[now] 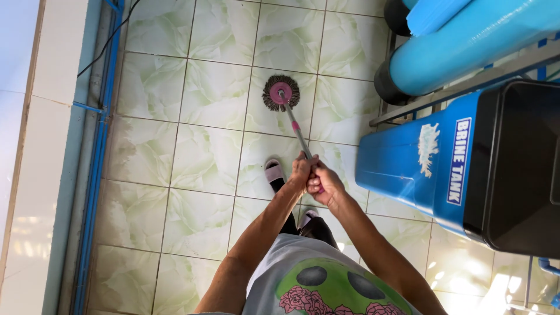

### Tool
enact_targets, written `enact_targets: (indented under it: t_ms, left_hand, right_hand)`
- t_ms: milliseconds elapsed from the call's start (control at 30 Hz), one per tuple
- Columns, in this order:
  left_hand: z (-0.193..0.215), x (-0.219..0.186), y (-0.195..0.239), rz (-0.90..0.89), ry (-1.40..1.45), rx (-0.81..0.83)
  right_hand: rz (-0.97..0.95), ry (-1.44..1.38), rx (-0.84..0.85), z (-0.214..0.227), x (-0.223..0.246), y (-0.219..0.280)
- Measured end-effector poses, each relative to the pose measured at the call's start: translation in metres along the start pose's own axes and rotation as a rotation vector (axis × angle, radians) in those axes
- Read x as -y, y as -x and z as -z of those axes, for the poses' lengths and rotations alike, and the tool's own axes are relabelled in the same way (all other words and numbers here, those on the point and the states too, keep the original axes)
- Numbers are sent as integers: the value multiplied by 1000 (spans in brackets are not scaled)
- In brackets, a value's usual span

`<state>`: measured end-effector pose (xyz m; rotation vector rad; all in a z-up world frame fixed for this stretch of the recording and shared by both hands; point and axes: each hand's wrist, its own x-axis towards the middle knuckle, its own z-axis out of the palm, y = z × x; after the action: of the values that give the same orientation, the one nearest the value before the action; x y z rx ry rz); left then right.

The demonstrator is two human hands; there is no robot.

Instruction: Mop the tiled floor around water filtration equipment.

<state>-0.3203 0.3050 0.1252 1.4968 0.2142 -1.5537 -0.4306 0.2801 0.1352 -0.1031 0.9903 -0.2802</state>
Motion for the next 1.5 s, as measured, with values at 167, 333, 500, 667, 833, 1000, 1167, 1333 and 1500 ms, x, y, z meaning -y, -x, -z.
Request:
enact_targets:
  t_ms: [167, 333, 500, 667, 833, 1000, 1167, 1333, 1500]
  left_hand:
    - [-7, -42, -75, -99, -10, -1]
    - [13, -71, -181, -205, 40, -42]
    - [39, -108, -181, -249, 22, -78]
    - [76, -59, -162, -256, 73, -68]
    - [84, 7, -84, -243, 138, -93]
    - [69, 29, -7, -113, 241, -186]
    - [70, 19, -63, -217, 175, -221]
    - [72, -38, -85, -312, 29, -258]
    - [105, -80, -164, -384, -129, -374]
  right_hand:
    - [6, 13, 53, -17, 49, -65]
    - [0, 83, 57, -50, 80, -146]
    - [-4, 137, 6, -95, 74, -168]
    - [3, 225, -38, -105, 27, -123]
    - [-47, 288, -45, -74, -21, -52]
    - [-136, 351, -21, -61, -33, 3]
    - [-124, 391, -13, -70, -14, -29]
    - [-113, 362, 48, -82, 10, -95]
    - [-128, 366, 62, -117, 27, -174]
